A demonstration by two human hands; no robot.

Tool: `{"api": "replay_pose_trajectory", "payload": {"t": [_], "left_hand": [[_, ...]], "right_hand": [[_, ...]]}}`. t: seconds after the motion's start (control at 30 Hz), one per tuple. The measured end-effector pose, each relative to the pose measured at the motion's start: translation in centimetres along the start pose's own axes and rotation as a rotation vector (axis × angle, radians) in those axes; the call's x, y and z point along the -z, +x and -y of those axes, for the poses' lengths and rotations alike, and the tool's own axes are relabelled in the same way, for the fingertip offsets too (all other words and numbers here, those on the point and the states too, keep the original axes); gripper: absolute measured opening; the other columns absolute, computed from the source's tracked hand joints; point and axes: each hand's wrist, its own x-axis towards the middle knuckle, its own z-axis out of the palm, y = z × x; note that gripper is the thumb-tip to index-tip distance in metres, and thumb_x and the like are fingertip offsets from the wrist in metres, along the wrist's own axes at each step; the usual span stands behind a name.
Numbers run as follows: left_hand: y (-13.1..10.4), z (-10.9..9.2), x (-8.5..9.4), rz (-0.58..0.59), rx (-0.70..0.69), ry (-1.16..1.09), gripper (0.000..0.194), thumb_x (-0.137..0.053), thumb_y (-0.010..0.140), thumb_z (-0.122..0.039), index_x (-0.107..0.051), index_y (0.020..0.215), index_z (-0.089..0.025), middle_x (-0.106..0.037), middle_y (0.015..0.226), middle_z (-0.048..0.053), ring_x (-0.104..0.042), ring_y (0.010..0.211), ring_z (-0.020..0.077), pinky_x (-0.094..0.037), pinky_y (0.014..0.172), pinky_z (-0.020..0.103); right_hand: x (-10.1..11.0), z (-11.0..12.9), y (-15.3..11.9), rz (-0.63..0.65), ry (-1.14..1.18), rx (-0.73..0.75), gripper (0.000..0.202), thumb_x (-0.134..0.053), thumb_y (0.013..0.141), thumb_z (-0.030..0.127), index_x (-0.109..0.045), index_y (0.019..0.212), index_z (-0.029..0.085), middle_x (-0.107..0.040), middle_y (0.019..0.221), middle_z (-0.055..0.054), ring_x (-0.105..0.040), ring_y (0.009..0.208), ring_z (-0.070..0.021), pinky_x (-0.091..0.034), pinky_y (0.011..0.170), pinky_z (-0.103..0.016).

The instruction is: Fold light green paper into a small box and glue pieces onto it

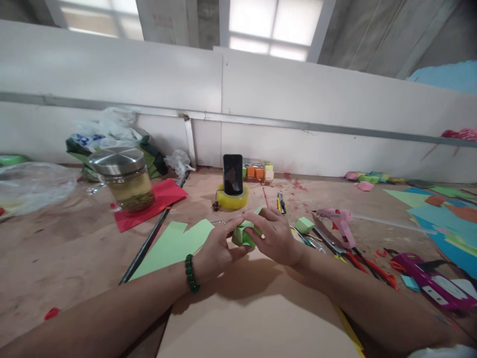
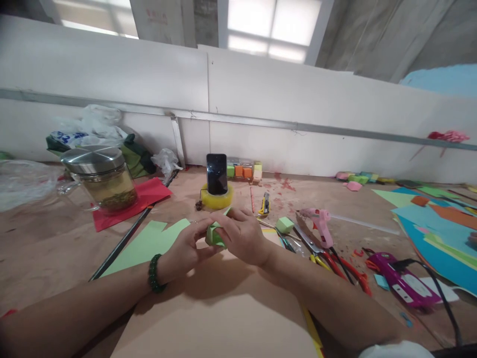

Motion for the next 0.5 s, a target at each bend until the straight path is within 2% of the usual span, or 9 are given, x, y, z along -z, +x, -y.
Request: {"api": "replay_pose_trajectory", "payload": {"t": [0.13,0.23,0.37,0.5], "left_hand": [[0.11,-0.30,0.30,0.005,0.004,-0.041,0.045,-0.073,0.070,-0.026,-0.066,0.114,-0.018,-0.069,0.111,0.011,-0.062,0.103,0.0271,-0.048,0.093,0.041],[0.21,-0.38,0.46,0.034,0.051,-0.166,0.045,-0.073,0.073,-0.029,-0.065,0.116,-0.017,-0.069,0.113,0.011,-0.061,0.107,0.0278,-0.049,0.092,0.040],[0.30,-0.31,0.42,0.041,0.108,-0.274,0.045,-0.075,0.072,-0.034,-0.067,0.113,-0.016,-0.070,0.106,0.010,-0.062,0.103,0.0263,-0.050,0.090,0.037],[0.37,-0.53,0.39,0.034,0.145,-0.291,0.044,-0.077,0.070,-0.037,-0.069,0.107,-0.016,-0.071,0.102,0.009,-0.063,0.098,0.0256,-0.050,0.089,0.037]], "right_hand": [[0.09,-0.11,0.08,-0.022,0.000,0.043,0.029,-0.049,0.089,0.009,-0.048,0.117,0.017,-0.067,0.079,-0.004,-0.056,0.066,-0.0165,-0.040,0.061,-0.031],[0.12,-0.16,0.08,-0.033,0.024,0.062,0.033,-0.050,0.089,0.008,-0.046,0.121,0.016,-0.068,0.082,-0.005,-0.057,0.068,-0.0166,-0.040,0.061,-0.031],[0.11,-0.23,0.07,-0.044,0.032,0.095,0.044,-0.048,0.088,0.005,-0.041,0.130,0.017,-0.067,0.079,-0.003,-0.057,0.068,-0.0165,-0.038,0.061,-0.030],[0.24,-0.28,0.10,0.003,0.022,0.093,0.048,-0.047,0.088,0.004,-0.039,0.133,0.019,-0.067,0.080,-0.004,-0.060,0.072,-0.0178,-0.041,0.062,-0.031]]}}
